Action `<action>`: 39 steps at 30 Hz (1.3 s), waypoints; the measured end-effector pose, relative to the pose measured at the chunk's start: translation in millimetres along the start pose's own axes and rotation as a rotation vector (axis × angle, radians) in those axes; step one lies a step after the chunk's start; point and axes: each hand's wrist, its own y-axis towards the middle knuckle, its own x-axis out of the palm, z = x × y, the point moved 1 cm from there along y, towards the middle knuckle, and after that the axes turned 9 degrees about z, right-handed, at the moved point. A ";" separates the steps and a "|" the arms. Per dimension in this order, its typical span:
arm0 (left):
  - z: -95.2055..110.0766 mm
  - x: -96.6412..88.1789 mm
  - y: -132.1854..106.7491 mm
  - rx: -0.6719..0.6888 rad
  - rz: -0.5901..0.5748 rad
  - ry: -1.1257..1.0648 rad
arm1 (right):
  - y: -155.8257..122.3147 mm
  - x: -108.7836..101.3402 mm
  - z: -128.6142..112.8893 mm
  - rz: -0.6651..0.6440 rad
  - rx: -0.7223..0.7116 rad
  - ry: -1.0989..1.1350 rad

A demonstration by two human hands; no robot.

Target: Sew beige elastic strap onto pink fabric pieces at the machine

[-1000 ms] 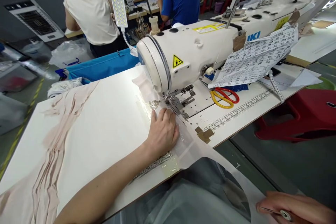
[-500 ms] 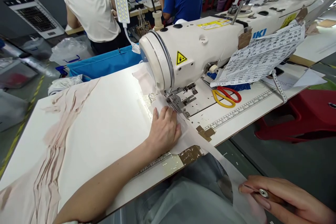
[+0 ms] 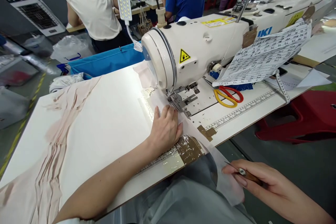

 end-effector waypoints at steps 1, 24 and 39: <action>0.0 -0.1 0.1 -0.001 0.002 0.002 | 3.5 -0.7 0.1 -0.052 -0.013 0.046; -6.5 1.1 8.5 -0.024 0.055 0.124 | 31.8 41.5 -1.9 -0.059 0.262 0.581; -14.0 2.5 5.0 -0.034 0.058 0.072 | 14.2 69.1 -4.3 -0.030 0.523 0.805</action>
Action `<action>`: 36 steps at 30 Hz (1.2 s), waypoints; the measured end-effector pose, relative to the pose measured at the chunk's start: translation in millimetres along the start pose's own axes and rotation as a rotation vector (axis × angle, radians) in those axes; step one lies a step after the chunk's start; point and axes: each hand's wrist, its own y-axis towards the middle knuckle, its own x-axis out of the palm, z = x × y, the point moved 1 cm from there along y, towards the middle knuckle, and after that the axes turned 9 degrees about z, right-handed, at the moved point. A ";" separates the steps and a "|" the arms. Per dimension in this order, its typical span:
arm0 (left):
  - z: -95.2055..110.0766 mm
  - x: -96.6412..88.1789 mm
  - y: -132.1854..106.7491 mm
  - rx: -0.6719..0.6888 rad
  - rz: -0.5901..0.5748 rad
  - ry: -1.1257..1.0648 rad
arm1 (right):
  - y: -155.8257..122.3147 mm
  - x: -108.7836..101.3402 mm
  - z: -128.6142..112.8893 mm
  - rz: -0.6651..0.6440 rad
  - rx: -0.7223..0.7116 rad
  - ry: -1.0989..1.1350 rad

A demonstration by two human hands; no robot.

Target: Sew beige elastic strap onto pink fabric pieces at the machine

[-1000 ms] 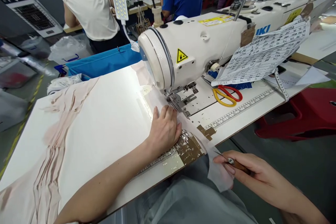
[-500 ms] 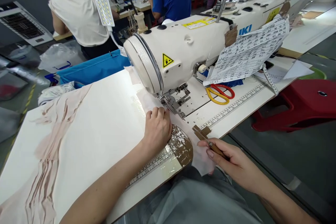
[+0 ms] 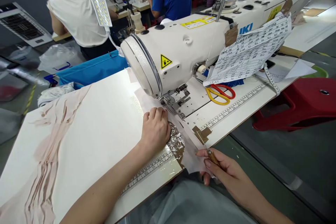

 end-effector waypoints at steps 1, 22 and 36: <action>-0.5 0.7 0.7 -0.007 -0.002 -0.006 | 0.7 -0.5 -0.8 0.002 -0.016 -0.026; 5.7 4.1 -5.3 0.035 0.041 -0.088 | -12.2 -26.6 13.5 0.129 -0.165 -0.288; 3.5 1.8 -5.8 -0.007 0.012 -0.199 | -6.7 -42.6 12.5 0.219 -0.331 -0.521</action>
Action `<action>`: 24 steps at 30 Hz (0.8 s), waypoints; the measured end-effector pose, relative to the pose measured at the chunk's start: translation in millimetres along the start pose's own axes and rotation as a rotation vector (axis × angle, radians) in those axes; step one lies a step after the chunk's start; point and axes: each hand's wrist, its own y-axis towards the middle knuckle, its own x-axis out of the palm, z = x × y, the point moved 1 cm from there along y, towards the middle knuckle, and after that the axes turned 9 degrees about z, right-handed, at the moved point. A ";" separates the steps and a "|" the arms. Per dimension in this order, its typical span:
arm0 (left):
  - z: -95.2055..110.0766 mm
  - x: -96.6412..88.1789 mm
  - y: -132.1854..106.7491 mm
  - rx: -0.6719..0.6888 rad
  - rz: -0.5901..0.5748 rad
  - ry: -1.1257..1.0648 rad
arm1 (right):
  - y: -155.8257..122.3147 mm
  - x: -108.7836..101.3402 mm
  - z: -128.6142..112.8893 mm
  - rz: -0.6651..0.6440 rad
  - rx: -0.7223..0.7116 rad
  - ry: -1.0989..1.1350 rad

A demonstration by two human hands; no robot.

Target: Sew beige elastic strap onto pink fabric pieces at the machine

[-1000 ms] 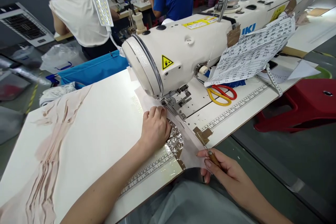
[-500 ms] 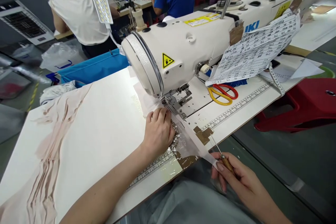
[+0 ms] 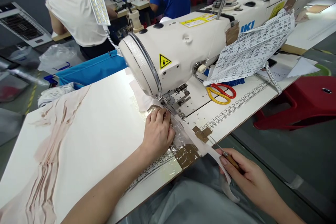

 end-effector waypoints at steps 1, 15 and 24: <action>-0.6 -0.2 0.3 -0.004 -0.001 -0.002 | 1.3 -2.0 0.1 0.016 -0.023 -0.037; -17.1 10.2 9.8 0.030 0.084 0.035 | 2.3 -14.5 -50.4 -0.004 -0.353 -0.058; -37.1 15.5 30.9 0.030 0.072 0.129 | 17.8 7.8 -114.8 -0.374 -0.708 0.076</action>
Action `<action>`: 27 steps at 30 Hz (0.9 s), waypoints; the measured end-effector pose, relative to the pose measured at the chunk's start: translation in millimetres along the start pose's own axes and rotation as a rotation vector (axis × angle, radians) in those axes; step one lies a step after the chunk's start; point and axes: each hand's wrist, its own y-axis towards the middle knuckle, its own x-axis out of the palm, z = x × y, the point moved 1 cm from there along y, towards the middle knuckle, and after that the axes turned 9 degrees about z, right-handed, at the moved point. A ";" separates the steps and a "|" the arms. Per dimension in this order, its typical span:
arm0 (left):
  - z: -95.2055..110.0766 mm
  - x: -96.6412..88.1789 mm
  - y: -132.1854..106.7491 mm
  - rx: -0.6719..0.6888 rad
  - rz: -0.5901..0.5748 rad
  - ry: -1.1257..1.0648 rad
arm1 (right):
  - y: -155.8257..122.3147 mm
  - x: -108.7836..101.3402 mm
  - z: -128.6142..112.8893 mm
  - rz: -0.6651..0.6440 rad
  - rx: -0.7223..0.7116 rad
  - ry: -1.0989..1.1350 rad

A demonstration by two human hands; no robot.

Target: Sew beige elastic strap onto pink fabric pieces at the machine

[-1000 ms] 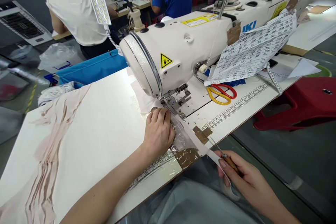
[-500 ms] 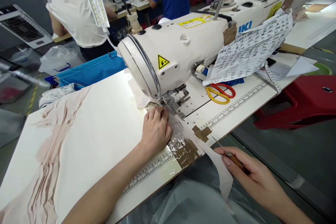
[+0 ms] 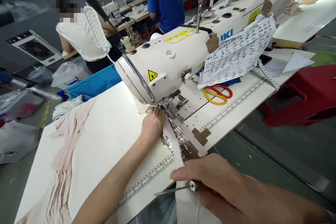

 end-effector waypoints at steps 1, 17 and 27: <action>-2.6 0.3 -0.4 -0.035 0.028 -0.046 | 1.1 2.1 3.9 0.006 0.025 -0.048; -24.4 7.9 -5.1 -0.216 0.150 -0.550 | 41.0 30.4 94.3 0.270 0.132 -0.725; -25.2 12.5 -6.7 -0.190 0.159 -0.505 | 49.2 31.8 95.2 0.279 0.086 -0.809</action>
